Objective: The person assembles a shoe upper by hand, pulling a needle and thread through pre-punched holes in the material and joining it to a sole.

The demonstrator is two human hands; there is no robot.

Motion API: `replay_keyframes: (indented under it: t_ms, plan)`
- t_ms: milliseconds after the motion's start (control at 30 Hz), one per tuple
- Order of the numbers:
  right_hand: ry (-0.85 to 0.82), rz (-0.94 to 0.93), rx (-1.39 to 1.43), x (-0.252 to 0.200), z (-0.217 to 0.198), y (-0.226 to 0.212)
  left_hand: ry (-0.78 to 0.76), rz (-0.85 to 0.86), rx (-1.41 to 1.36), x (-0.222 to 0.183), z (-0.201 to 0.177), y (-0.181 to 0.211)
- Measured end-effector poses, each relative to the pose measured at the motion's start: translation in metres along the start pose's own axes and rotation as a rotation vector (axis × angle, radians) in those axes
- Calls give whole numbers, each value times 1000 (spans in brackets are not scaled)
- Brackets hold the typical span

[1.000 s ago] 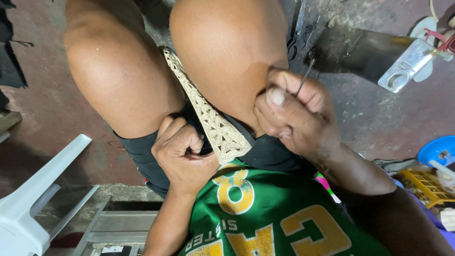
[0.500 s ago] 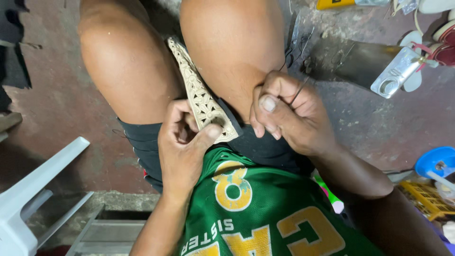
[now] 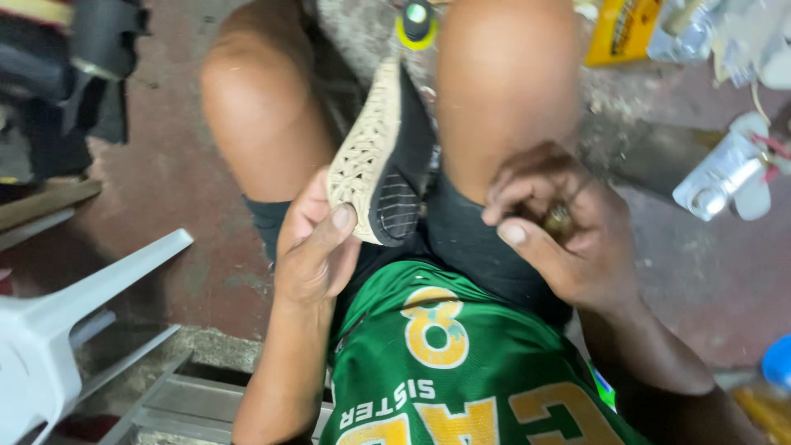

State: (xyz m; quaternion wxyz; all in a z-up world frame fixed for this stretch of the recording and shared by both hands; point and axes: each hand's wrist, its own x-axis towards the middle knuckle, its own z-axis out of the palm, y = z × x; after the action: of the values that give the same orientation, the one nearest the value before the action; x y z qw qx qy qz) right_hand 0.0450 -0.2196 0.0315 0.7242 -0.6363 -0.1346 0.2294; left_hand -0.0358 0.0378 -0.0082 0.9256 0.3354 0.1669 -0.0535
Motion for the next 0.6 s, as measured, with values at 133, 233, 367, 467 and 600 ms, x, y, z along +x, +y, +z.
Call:
replay_keyframes:
  t_ms: [133,233,367,467,600]
  plan:
    - [-31,-72,-264,-2,15,-4,-120,28,-107,2,-9,0]
    - [-37,-162,-529,4,31,-12,-154,28,-119,4,-12,0]
    - [-120,-309,-670,15,46,-16,-164,-13,-6,1,-9,-1]
    - [-155,-338,-749,17,45,-11,-173,-59,64,3,-2,0]
    - [-67,-295,-661,11,41,6,-279,-47,143,9,8,1]
